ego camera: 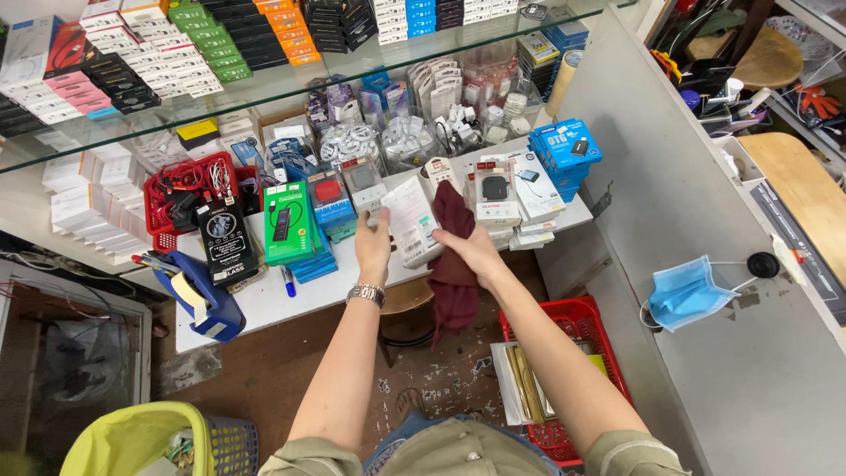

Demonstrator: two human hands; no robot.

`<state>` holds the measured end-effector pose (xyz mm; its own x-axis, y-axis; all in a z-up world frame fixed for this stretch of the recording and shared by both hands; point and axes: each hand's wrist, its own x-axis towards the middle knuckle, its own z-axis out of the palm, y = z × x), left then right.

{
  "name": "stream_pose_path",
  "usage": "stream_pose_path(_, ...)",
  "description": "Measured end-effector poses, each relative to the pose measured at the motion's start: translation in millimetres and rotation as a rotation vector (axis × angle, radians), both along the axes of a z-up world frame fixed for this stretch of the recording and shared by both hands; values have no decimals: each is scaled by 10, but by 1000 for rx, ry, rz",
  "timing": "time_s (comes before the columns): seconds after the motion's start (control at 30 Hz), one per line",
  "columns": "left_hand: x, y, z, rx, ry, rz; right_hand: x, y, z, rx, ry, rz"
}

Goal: The person wipes the surfaces of several small retail boxes with a maroon cloth. They handle each box one at a time, turning it over to wipe multiple sides before placing it back on the counter.

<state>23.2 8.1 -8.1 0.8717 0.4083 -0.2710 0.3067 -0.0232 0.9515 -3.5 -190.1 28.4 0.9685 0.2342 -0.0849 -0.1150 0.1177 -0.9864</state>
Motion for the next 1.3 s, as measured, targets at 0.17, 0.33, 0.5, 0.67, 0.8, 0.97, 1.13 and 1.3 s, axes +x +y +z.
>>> stream_pose_path(0.17,-22,-235,156,-566,-14,-176,-174,208,54,-397,-448,54)
stream_pose_path(0.33,-116,-435,149,-546,-92,-196,189,291,-112,-398,-372,-84)
stream_pose_path(0.5,-201,-299,-92,-689,-121,-307,493,22,-466,-582,-260,-273)
stream_pose_path(0.67,137,-98,-690,-379,-104,-3,348,-370,-856,-310,-43,-64)
stream_pose_path(0.8,577,-268,-1285,180,-19,108,367,-627,-951,-657,-14,35)
stream_pose_path(0.97,1010,-495,-1797,195,136,-30,425,-804,-875,-686,-20,59)
stream_pose_path(1.13,1287,-626,-1924,-48,67,-118,549,-559,-724,-675,101,8)
stream_pose_path(1.3,1216,-225,-1549,187,32,-63,990,77,-739,-425,216,-95)
